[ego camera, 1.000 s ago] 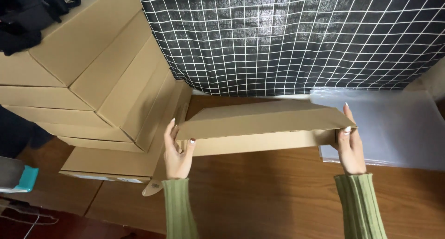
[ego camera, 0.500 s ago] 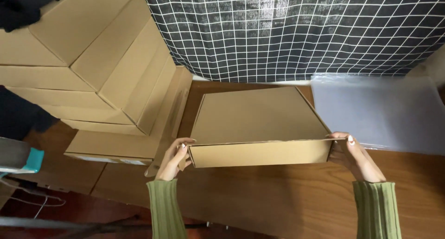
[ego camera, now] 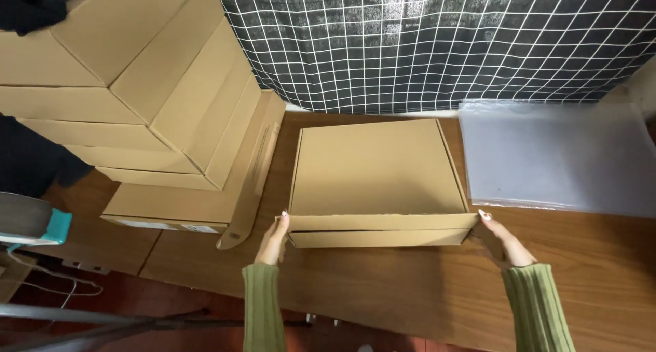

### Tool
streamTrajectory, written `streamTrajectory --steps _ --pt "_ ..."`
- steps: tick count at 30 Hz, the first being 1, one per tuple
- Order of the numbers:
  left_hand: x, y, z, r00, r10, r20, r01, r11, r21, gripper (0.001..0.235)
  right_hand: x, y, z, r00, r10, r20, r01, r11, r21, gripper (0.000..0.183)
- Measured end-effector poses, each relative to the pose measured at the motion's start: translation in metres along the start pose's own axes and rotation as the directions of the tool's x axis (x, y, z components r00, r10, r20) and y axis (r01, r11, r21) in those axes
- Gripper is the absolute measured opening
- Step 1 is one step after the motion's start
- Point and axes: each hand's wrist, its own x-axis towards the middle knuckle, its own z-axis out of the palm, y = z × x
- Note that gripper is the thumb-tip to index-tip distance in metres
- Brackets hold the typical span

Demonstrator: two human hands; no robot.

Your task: The person opens a cardboard box and removes a plastic-wrapped garment. They unwrap the garment, unfold a gray t-shirt with colorful doodles, and place it on a hanger. The person then hangs the t-shirt on a clothing rack among other garments.

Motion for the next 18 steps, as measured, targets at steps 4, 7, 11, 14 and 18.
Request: streamTrajectory --steps 4,7,11,14,18 --pt "-0.011 0.001 0.017 0.998 0.049 -0.031 -0.048 0.998 0.036 0.098 0.021 0.019 -0.004 1.0 0.011 0.013 -0.011 1.0 0.0 0.085" --pt "-0.021 0.01 0.021 0.996 -0.011 -0.083 0.021 0.992 0.125 0.1 0.024 0.016 -0.001 0.999 -0.029 0.046 0.029 1.0 -0.001 0.085" --pt "-0.013 0.015 0.015 0.993 -0.095 -0.074 0.11 0.97 0.219 0.099 0.023 0.007 -0.002 0.998 0.034 0.043 -0.024 0.977 -0.21 0.088" --pt "-0.029 0.044 0.016 0.988 -0.131 -0.079 0.149 0.936 0.319 0.098 0.001 -0.016 0.012 0.999 0.02 0.038 -0.01 0.967 -0.255 0.086" --pt "-0.041 0.07 0.011 0.996 -0.032 -0.08 0.057 0.942 0.331 0.091 -0.037 -0.049 0.029 1.0 -0.023 0.015 0.025 0.98 -0.199 0.083"
